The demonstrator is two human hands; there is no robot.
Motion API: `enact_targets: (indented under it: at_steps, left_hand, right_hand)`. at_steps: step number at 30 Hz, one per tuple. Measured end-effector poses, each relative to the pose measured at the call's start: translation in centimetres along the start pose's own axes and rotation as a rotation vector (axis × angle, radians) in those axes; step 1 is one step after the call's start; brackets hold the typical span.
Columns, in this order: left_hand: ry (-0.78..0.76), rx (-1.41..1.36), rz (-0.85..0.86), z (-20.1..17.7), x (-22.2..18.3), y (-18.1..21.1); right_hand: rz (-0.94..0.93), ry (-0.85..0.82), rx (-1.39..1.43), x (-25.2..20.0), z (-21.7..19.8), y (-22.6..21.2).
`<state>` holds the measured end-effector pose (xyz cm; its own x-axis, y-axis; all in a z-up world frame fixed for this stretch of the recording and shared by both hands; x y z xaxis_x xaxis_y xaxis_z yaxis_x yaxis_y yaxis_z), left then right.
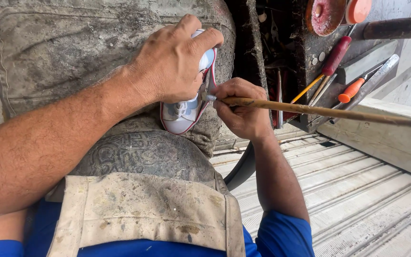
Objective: Applying a substance to a sneaker using a brush for repair or customization at a workbench
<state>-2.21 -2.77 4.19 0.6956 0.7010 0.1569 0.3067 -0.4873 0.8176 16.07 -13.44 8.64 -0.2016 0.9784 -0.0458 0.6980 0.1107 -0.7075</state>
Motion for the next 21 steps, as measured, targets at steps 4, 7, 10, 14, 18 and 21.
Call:
enact_targets:
  at_steps: [4,7,10,14,18,21]
  left_hand:
    - [-0.006,0.004,0.015,0.2,0.2,0.0]
    - [-0.033,0.027,0.001,0.3,0.3,0.2]
    - [-0.001,0.029,0.028,0.6,0.2,0.1]
    - [0.033,0.041,0.071,0.7,0.3,0.3]
    - [0.032,0.061,0.038,0.8,0.4,0.6]
    - [0.014,0.042,0.026,0.8,0.5,0.5]
  right_hand:
    - [0.032,-0.131,-0.018,0.1,-0.1,-0.3]
    - [0.025,-0.062,-0.062,0.1,-0.2,0.2]
    - [0.005,-0.037,-0.073,0.1,-0.2,0.0]
    - [0.203,-0.271,-0.018,-0.6,-0.1,-0.6]
    - [0.336,-0.250,0.078,-0.7,0.3,-0.6]
    - [0.216,-0.222,0.031,-0.5,0.1,-1.1]
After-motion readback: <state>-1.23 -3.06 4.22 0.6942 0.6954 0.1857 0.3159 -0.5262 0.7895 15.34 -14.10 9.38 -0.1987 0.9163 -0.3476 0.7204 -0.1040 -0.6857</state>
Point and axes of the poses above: each hand's wrist, its own x-axis towards the middle knuckle, its own z-axis out of the palm, y = z × x, the point moved 1 cm from there along x, towards the middle knuckle, and after that the axes turned 10 degrees about -x, right-handed, at the moved point
